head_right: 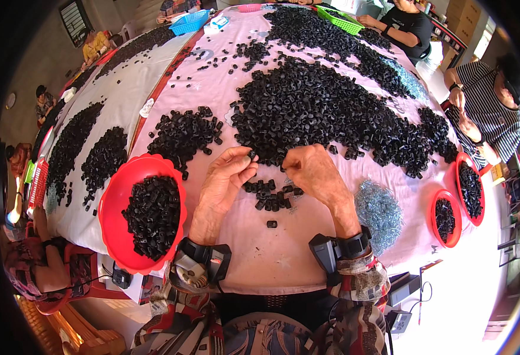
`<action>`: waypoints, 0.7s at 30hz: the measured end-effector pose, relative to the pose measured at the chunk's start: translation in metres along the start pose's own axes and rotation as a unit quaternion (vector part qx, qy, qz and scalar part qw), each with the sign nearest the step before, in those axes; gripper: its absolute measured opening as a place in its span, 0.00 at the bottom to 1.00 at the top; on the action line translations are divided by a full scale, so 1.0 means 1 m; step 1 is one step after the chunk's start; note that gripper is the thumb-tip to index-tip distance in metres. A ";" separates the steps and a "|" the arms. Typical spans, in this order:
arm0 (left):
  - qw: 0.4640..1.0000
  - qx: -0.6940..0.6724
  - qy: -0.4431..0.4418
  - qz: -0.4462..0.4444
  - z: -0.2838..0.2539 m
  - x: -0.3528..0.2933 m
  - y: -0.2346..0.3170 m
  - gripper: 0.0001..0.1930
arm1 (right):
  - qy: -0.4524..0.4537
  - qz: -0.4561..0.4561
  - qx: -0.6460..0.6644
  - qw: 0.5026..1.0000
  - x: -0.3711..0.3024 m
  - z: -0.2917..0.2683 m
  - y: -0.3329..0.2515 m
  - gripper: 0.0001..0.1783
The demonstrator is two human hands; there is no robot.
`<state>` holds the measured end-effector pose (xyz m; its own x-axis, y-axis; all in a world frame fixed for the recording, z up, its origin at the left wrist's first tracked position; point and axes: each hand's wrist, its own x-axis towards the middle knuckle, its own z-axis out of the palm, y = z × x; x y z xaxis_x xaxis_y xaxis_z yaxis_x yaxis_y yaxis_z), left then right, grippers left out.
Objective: Sorting small black plastic shoe components at a communal table.
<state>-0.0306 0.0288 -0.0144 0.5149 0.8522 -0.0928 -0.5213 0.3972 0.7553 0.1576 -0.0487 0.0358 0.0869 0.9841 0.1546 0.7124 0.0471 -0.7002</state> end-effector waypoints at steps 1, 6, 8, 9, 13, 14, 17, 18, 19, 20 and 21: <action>1.000 0.000 -0.003 -0.002 -0.001 0.001 -0.001 0.08 | 0.012 -0.046 -0.046 0.998 0.000 0.002 0.006 0.07; 1.000 0.007 -0.009 -0.011 -0.002 0.002 0.000 0.08 | -0.023 -0.074 -0.122 0.990 -0.005 0.003 -0.002 0.07; 1.000 0.010 -0.011 -0.011 -0.001 0.001 0.000 0.08 | -0.019 -0.096 -0.140 0.985 -0.006 0.006 -0.005 0.07; 1.000 0.011 -0.012 -0.011 -0.001 0.000 0.001 0.08 | -0.020 -0.107 -0.149 0.983 -0.006 0.009 -0.007 0.08; 1.000 0.006 -0.007 -0.011 -0.007 -0.001 0.002 0.09 | -0.034 -0.123 -0.170 0.977 -0.006 0.017 -0.004 0.08; 1.000 0.006 -0.006 -0.011 -0.004 -0.001 0.002 0.09 | -0.037 -0.118 -0.172 0.977 -0.007 0.016 -0.006 0.08; 1.000 0.003 -0.007 -0.009 -0.001 -0.001 0.003 0.10 | -0.038 -0.116 -0.180 0.976 -0.008 0.018 -0.011 0.08; 1.000 0.002 -0.008 -0.009 0.000 -0.001 0.003 0.10 | -0.033 -0.123 -0.184 0.975 -0.007 0.021 -0.010 0.08; 1.000 -0.001 -0.010 -0.007 0.000 -0.001 0.004 0.10 | -0.028 -0.129 -0.188 0.973 -0.007 0.023 -0.009 0.08; 1.000 -0.006 -0.009 -0.007 0.000 -0.003 0.003 0.09 | -0.020 -0.128 -0.172 0.977 -0.008 0.024 -0.009 0.08; 1.000 -0.010 -0.008 -0.007 -0.001 -0.004 0.002 0.09 | -0.013 -0.127 -0.156 0.980 -0.008 0.024 -0.009 0.08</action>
<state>-0.0348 0.0263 -0.0131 0.5329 0.8411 -0.0923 -0.5276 0.4155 0.7409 0.1342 -0.0534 0.0243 -0.1358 0.9518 0.2750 0.8869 0.2405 -0.3944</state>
